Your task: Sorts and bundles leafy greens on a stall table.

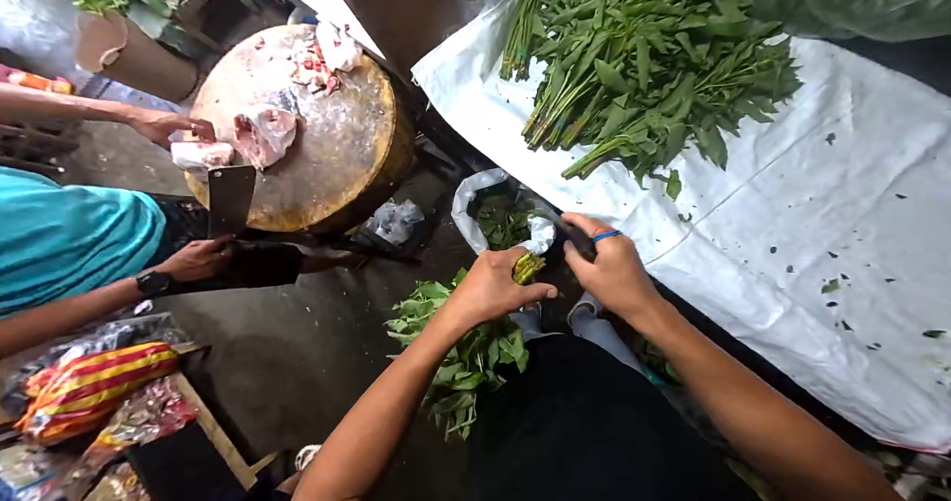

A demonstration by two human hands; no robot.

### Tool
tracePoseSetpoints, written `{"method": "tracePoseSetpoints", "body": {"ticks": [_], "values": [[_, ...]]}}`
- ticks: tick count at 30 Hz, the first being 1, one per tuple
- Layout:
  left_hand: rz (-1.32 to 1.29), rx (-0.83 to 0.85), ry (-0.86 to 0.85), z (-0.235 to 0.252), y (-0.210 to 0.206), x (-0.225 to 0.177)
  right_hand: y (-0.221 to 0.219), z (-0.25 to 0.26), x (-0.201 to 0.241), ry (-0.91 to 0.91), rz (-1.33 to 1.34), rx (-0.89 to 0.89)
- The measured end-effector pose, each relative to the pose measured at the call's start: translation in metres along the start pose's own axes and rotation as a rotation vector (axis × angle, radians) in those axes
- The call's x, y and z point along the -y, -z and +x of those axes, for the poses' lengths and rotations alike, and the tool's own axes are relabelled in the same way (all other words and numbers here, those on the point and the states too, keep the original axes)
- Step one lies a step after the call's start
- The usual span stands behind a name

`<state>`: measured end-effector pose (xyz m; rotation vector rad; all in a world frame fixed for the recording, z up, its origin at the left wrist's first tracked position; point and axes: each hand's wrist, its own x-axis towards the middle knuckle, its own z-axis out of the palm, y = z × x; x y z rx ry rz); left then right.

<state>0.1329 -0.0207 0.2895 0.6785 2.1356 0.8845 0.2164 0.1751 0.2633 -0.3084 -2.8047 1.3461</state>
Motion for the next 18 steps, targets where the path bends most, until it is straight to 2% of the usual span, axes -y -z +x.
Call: {"method": "tracePoseSetpoints", "body": {"ticks": [1,3,5,9,15,18], "values": [[0.014,0.012,0.059,-0.002,0.001,0.001,-0.004,-0.001,0.001,0.003,-0.014,0.011],[0.056,0.024,0.198,-0.002,0.004,0.001,-0.015,-0.005,0.007,0.026,-0.124,0.154],[0.103,0.017,0.268,0.001,0.005,0.008,-0.025,-0.007,0.009,-0.007,-0.153,0.216],[0.137,-0.075,0.316,0.007,-0.001,0.036,-0.044,-0.009,0.012,-0.036,-0.118,0.122],[0.173,-0.16,0.375,0.013,-0.017,0.065,-0.077,-0.002,0.017,-0.141,-0.149,0.262],[0.166,-0.186,0.403,0.016,-0.023,0.072,-0.088,0.003,0.017,-0.176,-0.171,0.272]]}}
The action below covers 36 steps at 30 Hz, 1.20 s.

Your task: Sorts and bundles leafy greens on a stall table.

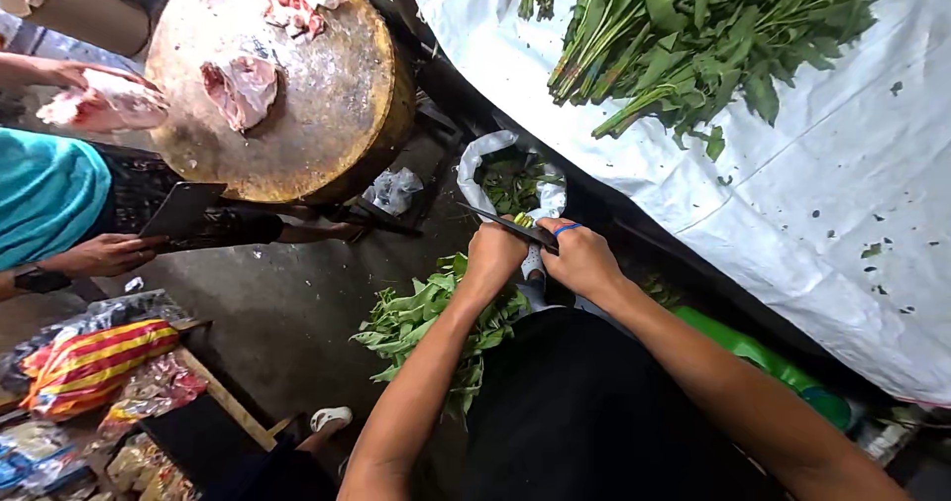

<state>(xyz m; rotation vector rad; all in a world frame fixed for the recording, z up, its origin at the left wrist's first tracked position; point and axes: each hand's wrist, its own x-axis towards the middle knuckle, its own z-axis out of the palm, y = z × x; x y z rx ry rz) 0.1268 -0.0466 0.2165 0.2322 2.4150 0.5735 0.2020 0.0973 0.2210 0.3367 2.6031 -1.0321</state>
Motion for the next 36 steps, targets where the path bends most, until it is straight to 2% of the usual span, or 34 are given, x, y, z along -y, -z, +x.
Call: {"method": "tracePoseSetpoints", "body": {"ticks": [3,8,11,13,15,16,18,20,24,26,28,29,30,32,36], "values": [[-0.025,-0.04,-0.006,0.0,-0.007,0.005,-0.006,0.004,0.002,-0.041,-0.013,-0.014],[0.008,-0.064,0.056,-0.005,-0.013,0.004,-0.013,0.019,0.0,-0.188,-0.067,0.066],[-0.03,-0.089,0.07,-0.014,-0.015,0.009,-0.021,0.024,-0.007,-0.167,-0.08,0.055],[-0.034,-0.092,0.069,-0.017,-0.02,0.012,-0.03,0.029,-0.026,-0.101,-0.061,0.03],[-0.003,-0.035,0.092,-0.016,-0.041,0.017,-0.053,0.026,-0.067,-0.101,-0.015,0.07],[0.029,0.018,0.127,-0.013,-0.055,0.02,-0.064,0.021,-0.082,-0.148,-0.005,0.145],[0.072,0.164,0.23,-0.001,-0.068,0.021,-0.071,0.022,-0.09,-0.262,-0.045,0.324],[0.067,0.231,0.274,-0.003,-0.073,0.023,-0.067,0.015,-0.08,-0.322,-0.068,0.4],[0.006,0.167,0.275,-0.008,-0.069,0.028,-0.07,0.021,-0.08,-0.272,-0.086,0.321],[-0.003,0.099,0.238,-0.018,-0.061,0.027,-0.082,0.012,-0.13,-0.374,-0.088,0.309],[-0.029,-0.036,0.186,-0.038,-0.025,0.026,-0.075,-0.024,-0.211,-0.584,-0.092,0.33],[-0.033,-0.113,0.148,-0.045,-0.005,0.031,-0.065,-0.038,-0.234,-0.655,-0.107,0.338],[-0.042,-0.179,0.106,-0.046,0.009,0.036,-0.053,-0.036,-0.239,-0.695,-0.115,0.342],[-0.058,-0.216,-0.01,-0.061,0.011,0.047,-0.045,-0.041,-0.204,-0.71,-0.039,0.362],[-0.068,-0.278,-0.284,-0.06,0.013,0.045,-0.039,0.013,-0.1,-0.362,0.152,0.187]]}}
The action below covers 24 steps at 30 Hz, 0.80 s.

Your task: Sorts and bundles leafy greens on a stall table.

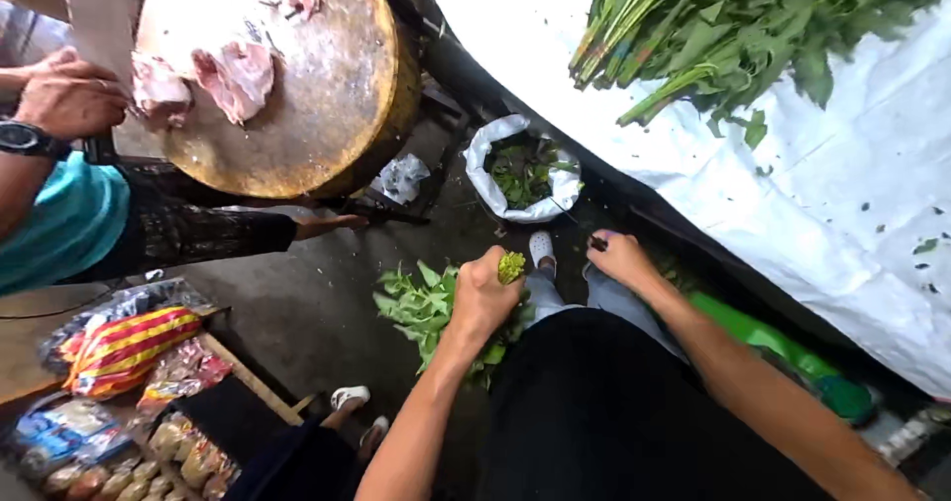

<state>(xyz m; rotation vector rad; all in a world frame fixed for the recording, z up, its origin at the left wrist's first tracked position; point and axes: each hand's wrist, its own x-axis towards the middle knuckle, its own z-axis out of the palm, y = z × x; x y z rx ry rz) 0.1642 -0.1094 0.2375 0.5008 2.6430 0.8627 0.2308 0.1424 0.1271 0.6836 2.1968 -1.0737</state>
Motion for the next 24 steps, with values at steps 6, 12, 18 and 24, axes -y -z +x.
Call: {"method": "tracePoseSetpoints", "body": {"ticks": [6,12,18,24], "values": [[-0.354,0.308,0.044,0.01,0.028,0.003,0.009,-0.039,0.081,0.484,0.057,-0.144],[-0.846,0.548,-0.101,0.024,0.042,0.02,0.008,-0.055,0.105,0.948,-0.023,-0.314],[-1.232,0.809,-0.149,0.031,0.026,0.025,0.01,-0.051,0.119,1.138,-0.054,-0.432],[-1.399,0.971,-0.205,0.033,0.014,0.022,0.014,-0.049,0.117,1.218,-0.027,-0.434]]}}
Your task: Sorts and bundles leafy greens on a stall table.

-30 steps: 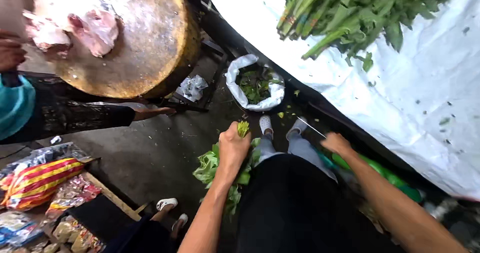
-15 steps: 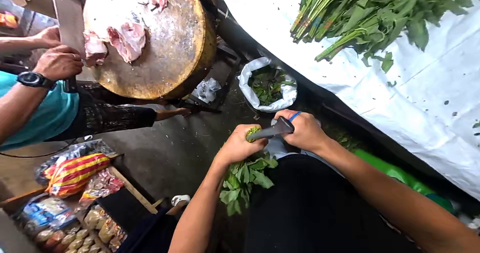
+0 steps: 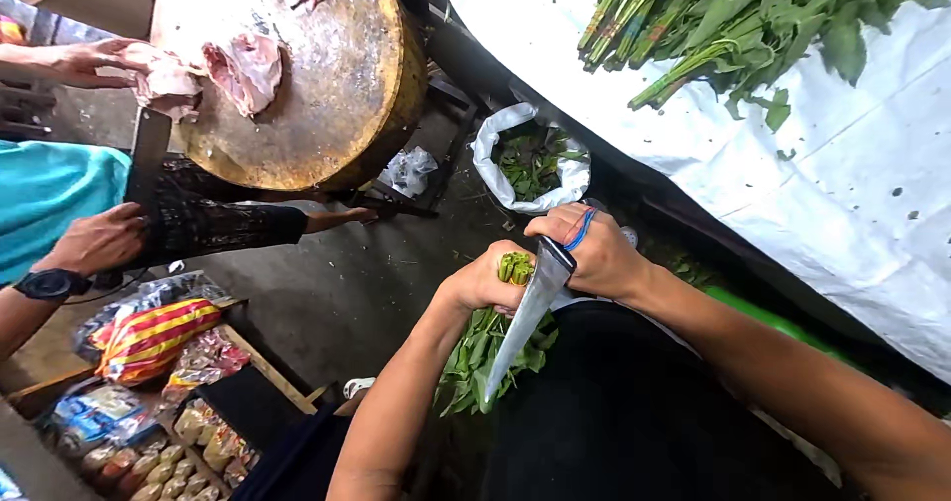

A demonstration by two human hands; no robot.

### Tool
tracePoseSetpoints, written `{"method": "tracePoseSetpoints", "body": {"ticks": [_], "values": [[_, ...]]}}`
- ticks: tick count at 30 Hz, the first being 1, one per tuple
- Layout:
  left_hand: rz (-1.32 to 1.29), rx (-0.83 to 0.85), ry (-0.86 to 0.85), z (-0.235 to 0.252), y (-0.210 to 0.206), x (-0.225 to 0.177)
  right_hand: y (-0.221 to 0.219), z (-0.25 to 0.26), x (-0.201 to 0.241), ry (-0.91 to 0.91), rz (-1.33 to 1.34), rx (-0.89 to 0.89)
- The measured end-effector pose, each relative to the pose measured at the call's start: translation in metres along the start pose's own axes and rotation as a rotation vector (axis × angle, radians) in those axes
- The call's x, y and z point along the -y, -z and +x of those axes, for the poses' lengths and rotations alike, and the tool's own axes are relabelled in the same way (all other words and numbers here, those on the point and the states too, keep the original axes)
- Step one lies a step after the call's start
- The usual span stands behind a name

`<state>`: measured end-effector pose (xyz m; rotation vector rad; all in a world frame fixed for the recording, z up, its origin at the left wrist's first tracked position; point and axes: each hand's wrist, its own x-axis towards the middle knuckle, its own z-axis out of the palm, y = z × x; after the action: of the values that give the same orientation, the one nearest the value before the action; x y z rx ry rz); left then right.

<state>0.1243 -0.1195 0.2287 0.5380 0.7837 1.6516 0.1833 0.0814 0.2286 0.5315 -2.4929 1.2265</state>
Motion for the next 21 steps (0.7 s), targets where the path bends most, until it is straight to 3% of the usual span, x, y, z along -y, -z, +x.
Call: {"method": "tracePoseSetpoints", "body": {"ticks": [14,16,18,19,21], "values": [[-0.152,0.113,0.03,0.008,-0.007,0.006,0.003,0.004,0.0,0.072,0.065,-0.009],[-0.088,0.108,0.065,0.012,-0.012,0.002,-0.002,-0.003,-0.019,-0.146,0.042,0.113],[0.004,0.174,0.042,0.015,-0.022,0.005,-0.008,-0.02,-0.058,-0.597,0.061,0.298],[0.046,0.173,0.017,0.015,-0.022,0.004,-0.007,-0.03,-0.074,-0.734,0.063,0.305],[0.101,0.128,-0.016,0.017,-0.007,-0.003,0.008,-0.024,-0.088,-0.802,0.068,0.284]]}}
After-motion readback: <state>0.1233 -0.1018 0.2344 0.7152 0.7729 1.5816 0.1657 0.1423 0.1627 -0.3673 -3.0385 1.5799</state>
